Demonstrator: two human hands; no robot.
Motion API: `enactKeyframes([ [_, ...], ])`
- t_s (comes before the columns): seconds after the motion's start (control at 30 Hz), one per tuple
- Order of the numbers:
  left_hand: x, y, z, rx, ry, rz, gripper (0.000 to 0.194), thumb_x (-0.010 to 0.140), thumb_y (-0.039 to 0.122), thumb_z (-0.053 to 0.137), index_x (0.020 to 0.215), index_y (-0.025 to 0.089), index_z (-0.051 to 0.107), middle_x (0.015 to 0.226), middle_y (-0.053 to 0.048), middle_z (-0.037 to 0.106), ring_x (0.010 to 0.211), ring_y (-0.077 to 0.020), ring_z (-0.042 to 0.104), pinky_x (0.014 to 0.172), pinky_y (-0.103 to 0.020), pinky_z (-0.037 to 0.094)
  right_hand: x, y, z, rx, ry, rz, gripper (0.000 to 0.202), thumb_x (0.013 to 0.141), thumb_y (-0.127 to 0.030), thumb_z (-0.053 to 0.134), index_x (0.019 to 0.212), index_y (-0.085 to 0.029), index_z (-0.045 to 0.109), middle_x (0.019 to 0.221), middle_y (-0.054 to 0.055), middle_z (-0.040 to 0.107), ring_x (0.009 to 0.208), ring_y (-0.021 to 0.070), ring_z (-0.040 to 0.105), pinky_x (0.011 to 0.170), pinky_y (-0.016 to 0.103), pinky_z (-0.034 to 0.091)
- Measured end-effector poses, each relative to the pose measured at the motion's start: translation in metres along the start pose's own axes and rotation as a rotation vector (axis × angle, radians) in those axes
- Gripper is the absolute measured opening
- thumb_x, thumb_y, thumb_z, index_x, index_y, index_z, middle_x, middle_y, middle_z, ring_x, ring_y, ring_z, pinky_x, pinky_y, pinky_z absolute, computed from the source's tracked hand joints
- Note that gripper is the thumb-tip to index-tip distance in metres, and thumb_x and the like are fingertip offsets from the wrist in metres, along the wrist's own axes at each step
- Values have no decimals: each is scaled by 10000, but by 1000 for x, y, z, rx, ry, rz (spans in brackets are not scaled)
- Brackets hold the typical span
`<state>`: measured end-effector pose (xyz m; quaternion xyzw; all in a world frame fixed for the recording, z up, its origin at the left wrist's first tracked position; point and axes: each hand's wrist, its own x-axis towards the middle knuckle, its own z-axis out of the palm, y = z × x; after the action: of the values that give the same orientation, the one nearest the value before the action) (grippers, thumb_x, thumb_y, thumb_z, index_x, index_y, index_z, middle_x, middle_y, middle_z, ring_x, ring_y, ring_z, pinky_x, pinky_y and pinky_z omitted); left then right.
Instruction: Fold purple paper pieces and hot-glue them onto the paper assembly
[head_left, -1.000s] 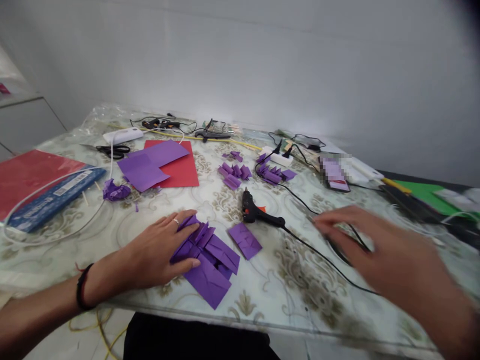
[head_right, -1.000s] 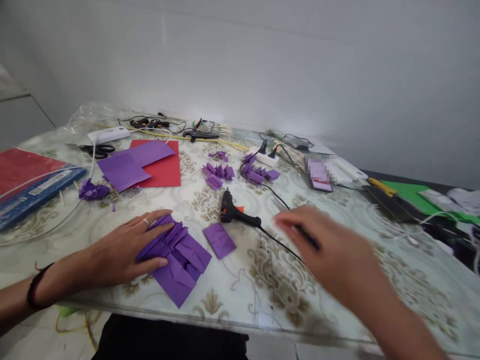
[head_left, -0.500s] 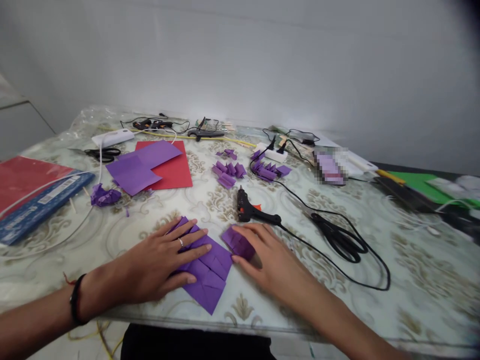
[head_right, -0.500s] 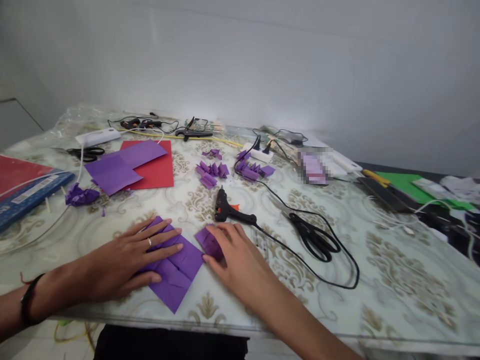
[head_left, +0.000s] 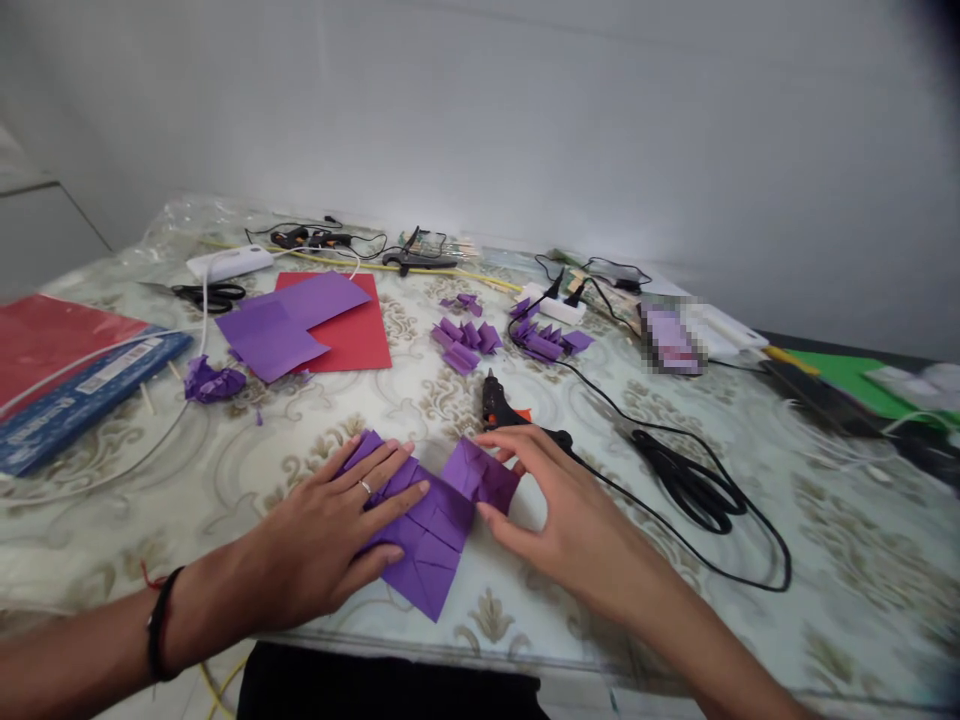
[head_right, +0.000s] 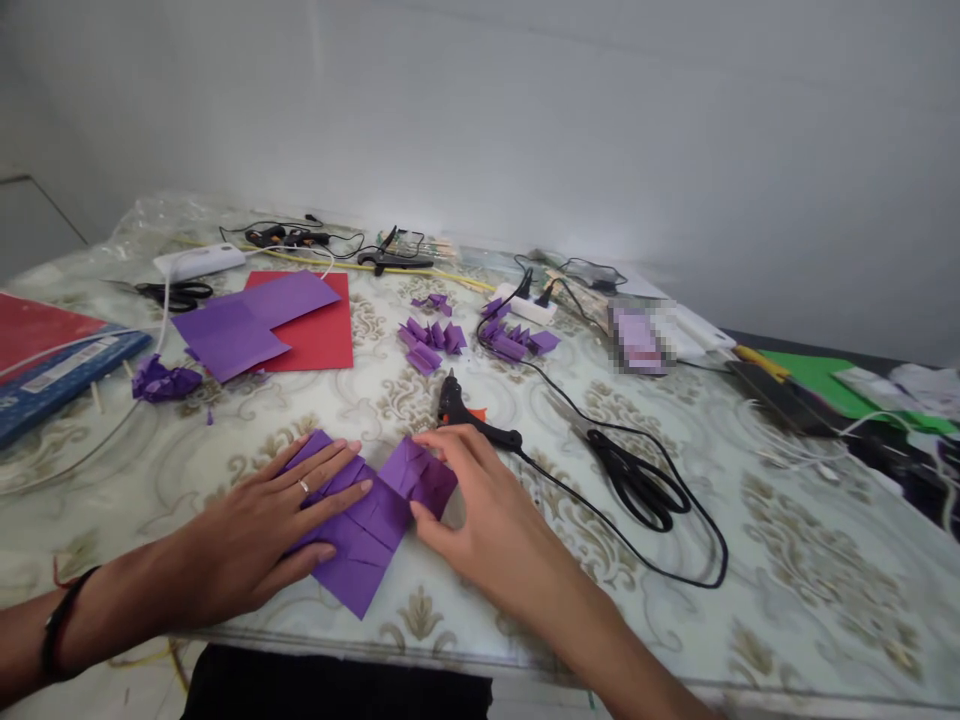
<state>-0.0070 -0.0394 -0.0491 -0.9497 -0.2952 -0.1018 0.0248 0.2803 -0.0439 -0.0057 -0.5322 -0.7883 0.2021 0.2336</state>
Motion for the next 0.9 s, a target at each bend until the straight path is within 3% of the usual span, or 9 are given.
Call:
enactKeyframes([
  [0.2,3,19,5,18,71,-146,652,1109,457,470,1623,65,389,1657,-200,488,1567,-328,433,1302,-553,279,2,-13,15,115,-114,-19,447,907,-171,707,1335,-256,612,1358,85,590,1243,237,647,1118,420,541],
  [0.37,4,26,5,-14,29,-210,650,1101,477,471,1609,73,427,1670,-204,464,1576,-343,413,1289,-586,302,4,-9,28,153,-188,-97,350,907,-97,723,1232,-224,708,1338,97,610,1278,241,626,1159,430,516],
  [0.5,0,26,-10,-82,-13,-213,668,1112,524,418,1592,62,455,1639,-218,504,1537,-371,461,1228,-604,373,5,-7,26,151,-215,-144,349,906,-61,724,1203,-245,737,1384,93,631,1314,247,624,1176,446,514],
  [0.63,6,17,-31,-165,-57,-239,483,1130,401,403,1514,163,572,1567,-146,608,1463,-371,531,1199,-630,377,7,-7,24,137,-225,-190,390,898,-19,708,1215,-240,753,1393,100,652,1322,252,629,1168,456,528],
  [0.73,24,3,-42,-200,-108,-219,309,1082,345,527,1263,201,732,1390,-130,720,1353,-396,591,1150,-657,402,9,-7,24,122,-225,-207,357,920,-41,708,1228,-210,763,1375,121,658,1321,259,628,1165,457,531],
  [0.8,39,-7,-43,-236,-151,-117,220,1023,339,639,1137,187,751,1251,-138,753,1216,-370,652,1091,-610,469,10,-7,24,113,-219,-208,322,928,-70,721,1218,-200,773,1369,133,655,1323,272,623,1160,472,534],
  [0.9,55,-18,-38,-301,-180,-6,256,904,249,778,1145,181,725,1208,-130,739,1122,-318,684,1014,-487,546,9,-5,25,106,-195,-201,310,922,-83,746,1197,-221,791,1335,122,667,1297,274,628,1143,485,543],
])
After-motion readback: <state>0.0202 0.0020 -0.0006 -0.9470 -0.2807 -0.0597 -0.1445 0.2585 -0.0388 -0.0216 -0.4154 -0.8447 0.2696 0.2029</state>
